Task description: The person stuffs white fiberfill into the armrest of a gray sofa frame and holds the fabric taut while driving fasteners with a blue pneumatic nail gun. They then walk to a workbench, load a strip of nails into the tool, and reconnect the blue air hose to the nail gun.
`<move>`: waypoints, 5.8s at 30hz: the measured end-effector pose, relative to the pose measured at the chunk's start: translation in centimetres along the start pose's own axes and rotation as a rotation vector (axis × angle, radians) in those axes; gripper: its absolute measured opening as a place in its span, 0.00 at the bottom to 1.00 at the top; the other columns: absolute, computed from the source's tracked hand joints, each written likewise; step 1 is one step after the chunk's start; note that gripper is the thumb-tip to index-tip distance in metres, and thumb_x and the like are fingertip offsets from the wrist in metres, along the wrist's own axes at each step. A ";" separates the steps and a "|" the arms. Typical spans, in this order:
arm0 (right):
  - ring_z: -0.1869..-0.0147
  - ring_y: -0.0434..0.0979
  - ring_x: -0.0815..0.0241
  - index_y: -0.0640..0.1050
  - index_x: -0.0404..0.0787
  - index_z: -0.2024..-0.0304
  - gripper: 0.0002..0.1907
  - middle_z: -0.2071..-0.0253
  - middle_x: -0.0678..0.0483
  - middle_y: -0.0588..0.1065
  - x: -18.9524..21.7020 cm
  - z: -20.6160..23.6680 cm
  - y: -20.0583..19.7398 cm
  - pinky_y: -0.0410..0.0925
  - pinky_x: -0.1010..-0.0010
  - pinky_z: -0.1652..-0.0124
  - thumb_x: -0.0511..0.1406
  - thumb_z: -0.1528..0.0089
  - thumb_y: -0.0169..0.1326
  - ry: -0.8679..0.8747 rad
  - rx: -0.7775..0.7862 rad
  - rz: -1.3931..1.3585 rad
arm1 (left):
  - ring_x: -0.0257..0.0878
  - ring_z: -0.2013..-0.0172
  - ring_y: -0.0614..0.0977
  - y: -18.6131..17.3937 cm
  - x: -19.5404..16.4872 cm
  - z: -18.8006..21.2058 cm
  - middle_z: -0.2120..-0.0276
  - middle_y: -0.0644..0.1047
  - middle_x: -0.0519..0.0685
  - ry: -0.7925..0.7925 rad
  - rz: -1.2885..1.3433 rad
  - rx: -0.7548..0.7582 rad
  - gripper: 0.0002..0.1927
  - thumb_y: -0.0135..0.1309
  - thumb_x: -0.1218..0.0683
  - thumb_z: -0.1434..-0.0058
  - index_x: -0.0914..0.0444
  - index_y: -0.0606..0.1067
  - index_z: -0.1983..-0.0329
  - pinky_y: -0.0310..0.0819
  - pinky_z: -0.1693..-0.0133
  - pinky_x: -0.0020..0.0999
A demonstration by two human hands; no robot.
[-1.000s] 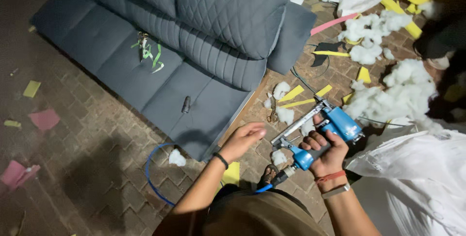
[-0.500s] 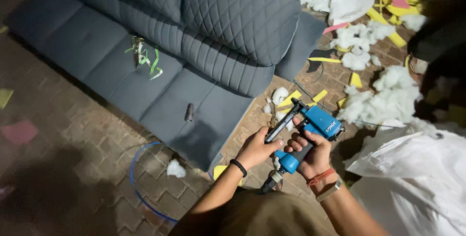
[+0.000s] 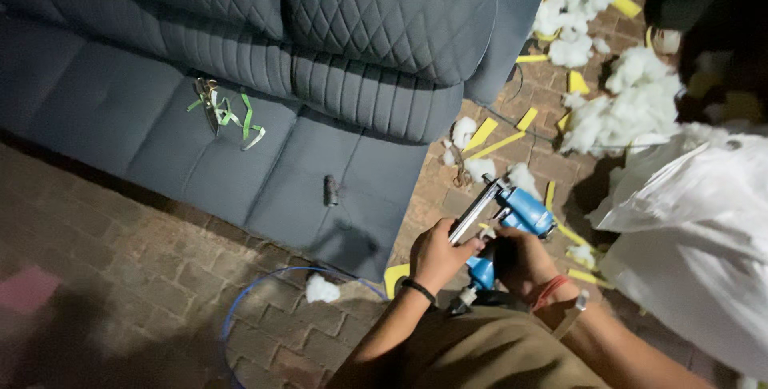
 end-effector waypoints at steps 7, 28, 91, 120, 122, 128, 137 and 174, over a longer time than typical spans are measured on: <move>0.60 0.79 0.53 0.75 0.38 0.57 0.12 0.63 0.49 0.77 -1.5 5.3 -0.2 0.71 0.61 0.54 0.38 0.40 0.54 -0.014 -0.094 -0.022 | 0.55 0.64 0.83 1.2 1.4 0.3 0.68 0.82 0.56 0.041 -0.091 0.235 0.23 0.64 0.38 0.50 0.60 0.80 0.62 0.76 0.62 0.47; 0.50 0.79 0.53 0.76 0.34 0.52 0.15 0.57 0.49 0.80 -2.4 10.3 -5.7 0.71 0.58 0.44 0.35 0.39 0.57 0.042 -0.088 0.038 | 0.63 0.61 0.82 7.9 -0.5 4.1 0.67 0.80 0.66 0.205 -0.331 0.273 0.23 0.61 0.50 0.47 0.67 0.72 0.53 0.76 0.58 0.55; 0.67 0.69 0.52 0.71 0.36 0.72 0.11 0.73 0.51 0.69 2.4 8.7 -10.7 0.66 0.58 0.59 0.37 0.48 0.54 -0.219 0.428 -0.277 | 0.35 0.72 0.79 10.1 -10.2 14.6 0.76 0.78 0.46 0.025 0.386 0.157 0.28 0.40 0.39 0.29 0.64 0.79 0.70 0.72 0.66 0.31; 0.58 0.84 0.53 0.79 0.29 0.59 0.17 0.63 0.47 0.81 -2.5 13.7 0.7 0.74 0.62 0.53 0.40 0.38 0.57 -0.018 0.471 0.552 | 0.33 0.77 0.77 4.4 0.3 15.8 0.82 0.76 0.44 -0.254 0.432 0.090 0.35 0.36 0.33 0.31 0.62 0.79 0.76 0.70 0.69 0.29; 0.57 0.83 0.55 0.78 0.34 0.55 0.15 0.61 0.50 0.82 -2.2 13.3 0.5 0.74 0.62 0.53 0.37 0.41 0.58 -0.061 0.332 0.566 | 0.34 0.77 0.77 3.3 0.1 15.4 0.81 0.76 0.45 -0.249 0.561 0.081 0.33 0.40 0.34 0.31 0.64 0.79 0.75 0.71 0.69 0.31; 0.53 0.84 0.55 0.79 0.32 0.51 0.19 0.56 0.47 0.83 -3.2 12.5 2.7 0.75 0.61 0.52 0.36 0.43 0.60 -0.093 0.264 0.613 | 0.34 0.76 0.78 0.8 3.6 12.4 0.80 0.77 0.46 -0.315 0.621 0.254 0.33 0.42 0.35 0.31 0.65 0.79 0.75 0.71 0.68 0.30; 0.50 0.83 0.52 0.79 0.32 0.49 0.22 0.54 0.46 0.82 -12.5 3.9 8.2 0.76 0.59 0.48 0.35 0.45 0.62 0.083 0.096 0.301 | 0.36 0.76 0.79 -4.3 16.5 6.7 0.79 0.78 0.48 -0.492 0.741 0.400 0.31 0.45 0.34 0.34 0.64 0.79 0.72 0.70 0.70 0.31; 0.57 0.77 0.44 0.72 0.37 0.54 0.20 0.64 0.42 0.75 -16.3 -8.0 -4.3 0.71 0.53 0.54 0.40 0.45 0.56 0.131 -0.593 0.093 | 0.38 0.64 0.81 -2.4 51.8 -14.1 0.68 0.81 0.45 -0.424 0.386 0.072 0.16 0.63 0.70 0.59 0.61 0.79 0.68 0.78 0.59 0.35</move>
Point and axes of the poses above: each hand's wrist, its own z-axis away from the middle knuckle, its own y-axis out of the palm, x = y × z, the point moved 9 cm from there along -z, towards the middle knuckle
